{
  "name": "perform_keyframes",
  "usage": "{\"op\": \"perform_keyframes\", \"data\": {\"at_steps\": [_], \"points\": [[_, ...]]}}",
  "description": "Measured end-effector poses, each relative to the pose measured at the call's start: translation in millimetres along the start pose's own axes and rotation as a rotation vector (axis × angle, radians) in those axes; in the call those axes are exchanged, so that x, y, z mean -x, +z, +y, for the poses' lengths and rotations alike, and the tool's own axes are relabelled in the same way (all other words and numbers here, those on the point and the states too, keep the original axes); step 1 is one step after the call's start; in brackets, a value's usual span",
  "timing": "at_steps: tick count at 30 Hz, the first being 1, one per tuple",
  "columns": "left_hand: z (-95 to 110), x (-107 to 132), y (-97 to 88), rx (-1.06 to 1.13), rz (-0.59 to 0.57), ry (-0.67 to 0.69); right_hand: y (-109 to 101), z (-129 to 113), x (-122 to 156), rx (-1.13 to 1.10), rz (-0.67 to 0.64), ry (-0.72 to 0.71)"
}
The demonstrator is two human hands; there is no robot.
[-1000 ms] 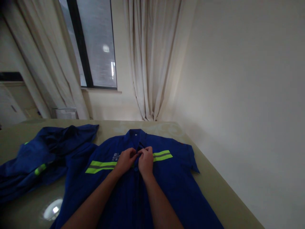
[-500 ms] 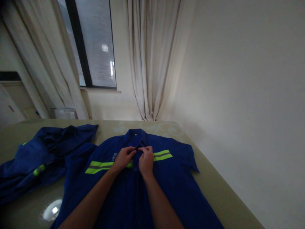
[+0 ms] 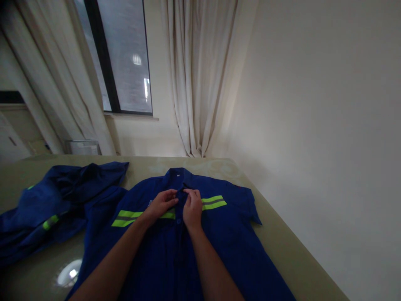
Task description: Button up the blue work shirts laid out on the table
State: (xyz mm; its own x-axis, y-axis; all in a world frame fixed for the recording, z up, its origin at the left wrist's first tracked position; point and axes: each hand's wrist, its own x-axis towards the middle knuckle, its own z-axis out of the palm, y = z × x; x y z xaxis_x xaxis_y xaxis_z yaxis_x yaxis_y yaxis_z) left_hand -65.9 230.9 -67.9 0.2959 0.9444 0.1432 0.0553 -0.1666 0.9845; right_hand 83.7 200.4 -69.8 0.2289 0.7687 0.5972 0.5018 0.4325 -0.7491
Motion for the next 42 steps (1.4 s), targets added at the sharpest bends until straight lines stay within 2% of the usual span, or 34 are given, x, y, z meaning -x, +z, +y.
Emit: {"op": "perform_keyframes", "data": {"at_steps": [6,10,15,22,25,34,39,42], "points": [[6.0,5.6,-4.1,0.021,-0.103,-0.024,-1.4,0.0,-0.1,0.012,0.021,0.005],[3.1,4.7,-3.2,0.017,-0.090,-0.028,-2.3,2.5,-1.3,-0.002,0.021,0.019],[-4.3,0.0,3.5,-0.002,-0.023,-0.032,-3.5,1.4,-2.5,-0.044,0.015,0.055],[-5.5,-4.4,10.7,-0.078,0.201,0.013,-1.5,-3.4,-2.4,-0.064,-0.078,-0.003],[-4.8,-5.1,9.9,-0.122,0.244,0.019,-1.2,-4.1,-2.1,-0.053,-0.076,-0.022],[3.1,1.6,15.7,-0.192,0.244,0.132,-0.5,-7.4,1.8,0.071,-0.114,-0.073],[3.5,2.7,16.0,-0.235,0.223,0.139,0.2,-9.9,2.6,0.181,-0.061,-0.012],[3.1,2.0,16.6,-0.243,0.150,0.157,-0.3,-10.6,1.2,0.181,-0.038,0.047]]}}
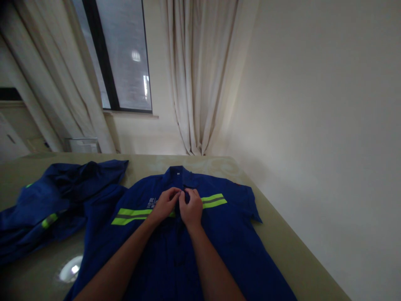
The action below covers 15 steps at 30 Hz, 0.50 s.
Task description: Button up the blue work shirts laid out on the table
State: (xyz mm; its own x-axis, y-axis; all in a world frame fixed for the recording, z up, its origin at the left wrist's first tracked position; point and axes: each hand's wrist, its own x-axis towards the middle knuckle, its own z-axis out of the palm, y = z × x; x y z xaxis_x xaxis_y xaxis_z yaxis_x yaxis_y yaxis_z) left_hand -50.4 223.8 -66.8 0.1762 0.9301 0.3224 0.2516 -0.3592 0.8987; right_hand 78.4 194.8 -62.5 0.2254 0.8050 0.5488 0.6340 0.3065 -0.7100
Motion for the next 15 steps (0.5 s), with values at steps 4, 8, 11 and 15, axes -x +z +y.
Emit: {"op": "perform_keyframes", "data": {"at_steps": [4,8,11,15], "points": [[0.4,0.2,2.9,-0.029,-0.095,0.013,0.1,3.2,-2.2,0.020,0.013,0.099],[-3.8,-1.2,1.7,-0.107,-0.120,0.004,2.3,9.2,-3.5,0.017,0.054,0.120],[-8.8,-1.4,-4.0,-0.232,-0.043,-0.024,4.1,12.9,-4.2,0.009,0.089,0.130],[-9.8,3.6,-8.1,-0.441,0.003,-0.030,5.9,15.3,-4.6,-0.001,0.113,0.104]]}}
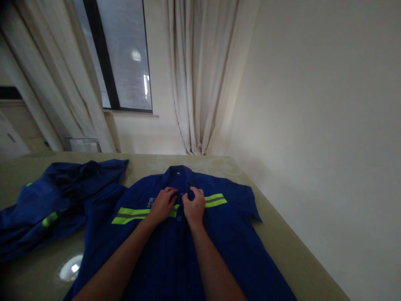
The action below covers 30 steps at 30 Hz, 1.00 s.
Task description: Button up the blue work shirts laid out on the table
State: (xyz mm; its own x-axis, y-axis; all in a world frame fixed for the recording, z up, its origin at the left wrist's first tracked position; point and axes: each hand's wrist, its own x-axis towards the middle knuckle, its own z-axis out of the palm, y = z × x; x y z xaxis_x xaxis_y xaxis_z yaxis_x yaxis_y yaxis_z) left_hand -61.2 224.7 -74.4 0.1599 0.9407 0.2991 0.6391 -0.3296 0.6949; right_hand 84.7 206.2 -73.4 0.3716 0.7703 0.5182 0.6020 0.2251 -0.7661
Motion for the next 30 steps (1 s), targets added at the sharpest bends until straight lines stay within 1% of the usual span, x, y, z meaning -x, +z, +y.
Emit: {"op": "perform_keyframes", "data": {"at_steps": [5,8,11,16,21,25,27,30], "points": [[8.5,5.1,0.9,-0.179,-0.045,0.004,2.5,2.4,0.5,0.004,0.001,0.006],[11.1,3.7,0.6,-0.204,-0.052,-0.002,2.1,3.9,0.1,-0.023,-0.019,0.012],[10.4,0.4,-0.3,-0.139,-0.032,-0.007,0.7,4.3,-0.7,-0.053,-0.025,-0.004],[6.3,-4.5,-0.7,0.086,0.001,0.019,-0.2,3.0,-0.9,-0.096,-0.033,-0.028],[0.3,-5.3,-2.5,0.269,-0.036,0.036,-1.6,0.1,-0.1,-0.115,-0.014,-0.036],[0.2,-3.6,-2.8,0.299,-0.042,0.031,-3.2,-4.4,0.7,-0.104,-0.006,-0.093],[1.9,-2.3,-1.8,0.287,-0.017,0.040,-3.2,-5.2,1.1,-0.093,-0.024,-0.123],[3.9,-0.7,-0.6,0.281,0.034,0.055,-2.1,-4.1,1.3,-0.062,-0.040,-0.112]]}}
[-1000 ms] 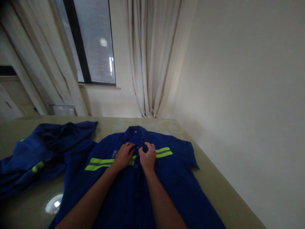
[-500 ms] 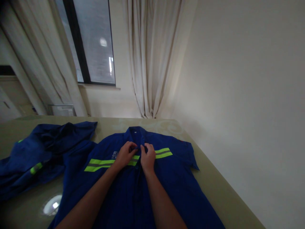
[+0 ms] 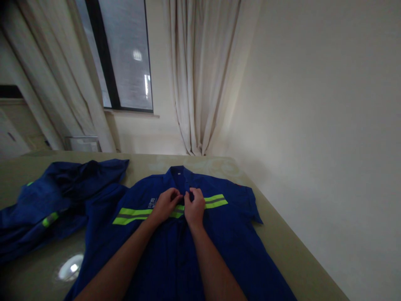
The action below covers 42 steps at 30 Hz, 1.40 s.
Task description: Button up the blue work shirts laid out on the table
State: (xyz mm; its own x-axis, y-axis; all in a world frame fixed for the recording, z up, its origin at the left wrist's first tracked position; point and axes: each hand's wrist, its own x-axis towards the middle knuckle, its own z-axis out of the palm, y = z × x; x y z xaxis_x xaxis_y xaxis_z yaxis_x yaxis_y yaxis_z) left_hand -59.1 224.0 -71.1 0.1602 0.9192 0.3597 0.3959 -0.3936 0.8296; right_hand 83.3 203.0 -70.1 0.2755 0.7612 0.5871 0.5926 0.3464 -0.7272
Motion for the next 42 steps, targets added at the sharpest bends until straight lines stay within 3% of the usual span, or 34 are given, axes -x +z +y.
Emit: {"op": "perform_keyframes", "data": {"at_steps": [8,15,24,42], "points": [[0.6,1.0,-1.7,0.055,-0.005,-0.016,1.1,-3.8,2.2,0.072,-0.063,0.021],[-3.9,0.7,-0.9,-0.035,0.005,-0.011,0.8,-8.4,2.3,0.136,-0.156,-0.017],[-3.4,2.2,-0.8,-0.139,-0.006,0.029,1.1,-13.1,6.2,0.335,-0.176,-0.024],[-1.2,1.8,-1.0,-0.162,0.010,0.055,-0.7,-14.9,5.4,0.322,-0.168,-0.030]]}}
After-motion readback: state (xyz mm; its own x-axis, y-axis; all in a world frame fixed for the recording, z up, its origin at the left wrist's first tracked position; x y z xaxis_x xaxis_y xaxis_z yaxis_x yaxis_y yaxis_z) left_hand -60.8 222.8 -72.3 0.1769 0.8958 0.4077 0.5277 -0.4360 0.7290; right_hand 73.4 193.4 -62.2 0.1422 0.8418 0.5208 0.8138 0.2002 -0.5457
